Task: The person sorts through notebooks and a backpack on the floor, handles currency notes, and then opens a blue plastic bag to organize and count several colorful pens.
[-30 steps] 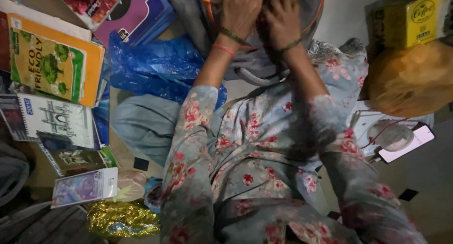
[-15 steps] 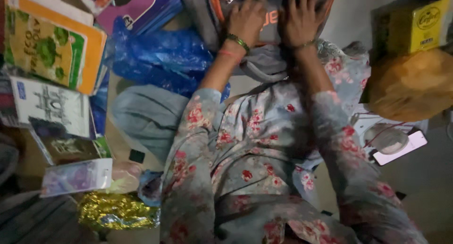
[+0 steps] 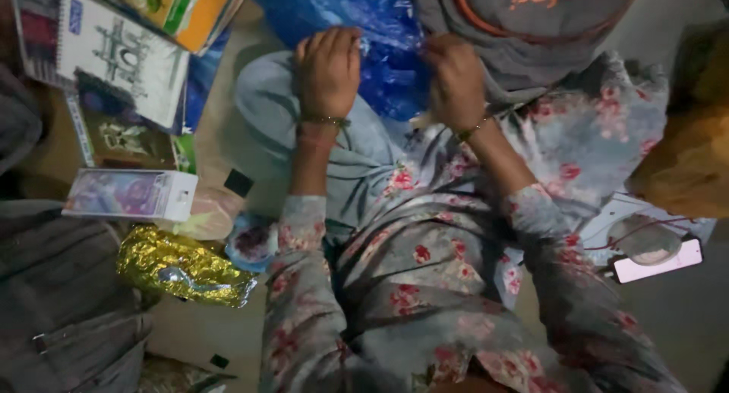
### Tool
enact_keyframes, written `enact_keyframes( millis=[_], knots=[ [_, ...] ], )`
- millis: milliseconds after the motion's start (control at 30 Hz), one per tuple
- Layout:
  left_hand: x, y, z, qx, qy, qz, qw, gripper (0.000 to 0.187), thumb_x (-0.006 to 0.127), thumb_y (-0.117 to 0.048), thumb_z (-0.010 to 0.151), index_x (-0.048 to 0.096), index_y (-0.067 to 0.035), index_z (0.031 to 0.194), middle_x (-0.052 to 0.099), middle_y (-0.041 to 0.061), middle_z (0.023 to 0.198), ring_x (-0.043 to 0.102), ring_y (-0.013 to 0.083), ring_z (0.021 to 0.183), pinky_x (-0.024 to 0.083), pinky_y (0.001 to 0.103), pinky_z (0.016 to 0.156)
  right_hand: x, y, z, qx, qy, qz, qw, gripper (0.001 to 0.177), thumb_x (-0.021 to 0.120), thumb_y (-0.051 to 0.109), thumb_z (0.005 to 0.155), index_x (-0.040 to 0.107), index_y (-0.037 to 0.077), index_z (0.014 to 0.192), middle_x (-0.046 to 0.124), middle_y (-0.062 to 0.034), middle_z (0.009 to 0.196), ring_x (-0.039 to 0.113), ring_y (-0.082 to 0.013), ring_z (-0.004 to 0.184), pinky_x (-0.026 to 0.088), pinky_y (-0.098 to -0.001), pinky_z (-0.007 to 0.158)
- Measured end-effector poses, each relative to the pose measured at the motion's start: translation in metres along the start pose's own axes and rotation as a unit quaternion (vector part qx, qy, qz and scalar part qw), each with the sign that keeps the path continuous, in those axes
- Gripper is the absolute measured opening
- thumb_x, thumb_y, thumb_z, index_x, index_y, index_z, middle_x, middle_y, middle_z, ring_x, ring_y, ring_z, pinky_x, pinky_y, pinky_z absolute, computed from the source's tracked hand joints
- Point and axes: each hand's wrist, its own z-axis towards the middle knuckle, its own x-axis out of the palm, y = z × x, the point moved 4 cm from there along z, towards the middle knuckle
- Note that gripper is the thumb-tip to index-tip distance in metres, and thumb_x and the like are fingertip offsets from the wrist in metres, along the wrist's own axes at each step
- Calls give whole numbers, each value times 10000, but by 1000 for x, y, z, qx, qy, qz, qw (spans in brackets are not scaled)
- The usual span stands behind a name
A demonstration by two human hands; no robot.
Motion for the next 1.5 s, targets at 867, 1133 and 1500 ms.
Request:
enact_keyframes(
  millis=[867,1133,1500],
  knots=[
    [70,31,9,-99,376,259,884,303,570,-233,947,767,-184,1172,717,93,1235,572,343,1281,120,658,1134,95,-140,4,88,208,-219,949,280,613,145,953,697,68,1209,720,-197,1034,705,-391,839,569,-508,663],
    [82,37,8,-101,328,228,911,266,550,-201,985,783,-197,1112,747,75,1166,635,307,1206,223,624,1126,153,-59,32,49,117,-106,986,295,712,120,887,670,44,1169,675,-184,1214,599,-398,1132,514,-458,957],
    [68,45,27,-153,-34,-88,984,112,590,-191,990,689,-148,1019,740,98,1064,692,368,960,544,500,783,177,-93,23,75,94,-126,985,466,789,225,766,692,65,1193,683,-182,1162,615,-424,1055,512,-486,884]
  ],
)
